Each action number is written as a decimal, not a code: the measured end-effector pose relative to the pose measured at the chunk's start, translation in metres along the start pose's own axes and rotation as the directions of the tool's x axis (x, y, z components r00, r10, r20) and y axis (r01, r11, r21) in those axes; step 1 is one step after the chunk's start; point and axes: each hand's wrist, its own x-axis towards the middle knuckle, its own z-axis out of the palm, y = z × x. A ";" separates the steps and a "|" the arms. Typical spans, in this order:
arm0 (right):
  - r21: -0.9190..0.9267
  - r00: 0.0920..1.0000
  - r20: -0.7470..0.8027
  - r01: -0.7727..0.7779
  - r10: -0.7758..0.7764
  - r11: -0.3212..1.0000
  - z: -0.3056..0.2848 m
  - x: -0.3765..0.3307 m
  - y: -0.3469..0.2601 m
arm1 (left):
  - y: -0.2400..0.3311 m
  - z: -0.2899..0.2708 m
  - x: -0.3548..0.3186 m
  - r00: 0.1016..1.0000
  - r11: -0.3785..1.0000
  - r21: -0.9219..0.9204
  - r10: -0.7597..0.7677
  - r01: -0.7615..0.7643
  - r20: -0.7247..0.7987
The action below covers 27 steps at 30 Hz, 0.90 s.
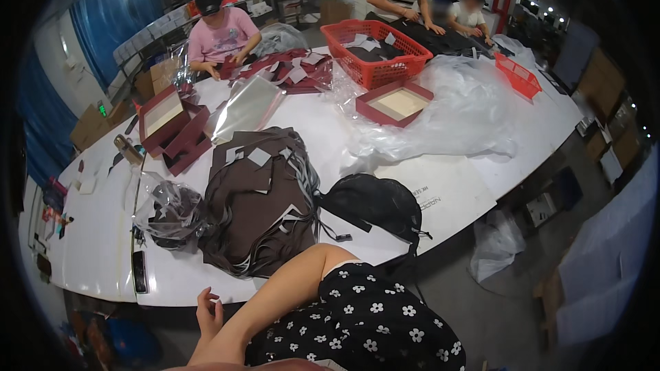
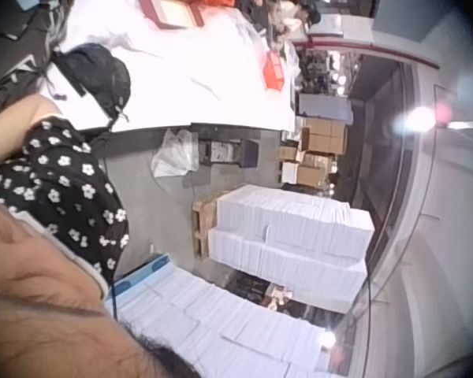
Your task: The person folds brown garments and places them into clear plastic bags on a white table. They repeatedly pick up items, fold them, and insert them into packaging, while other workers are visible in the background.
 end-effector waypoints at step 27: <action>-0.038 0.998 -0.062 0.028 -0.031 0.999 -0.010 -0.002 -0.014 | 0.004 0.020 0.026 0.998 0.998 -0.054 0.018 -0.014 0.064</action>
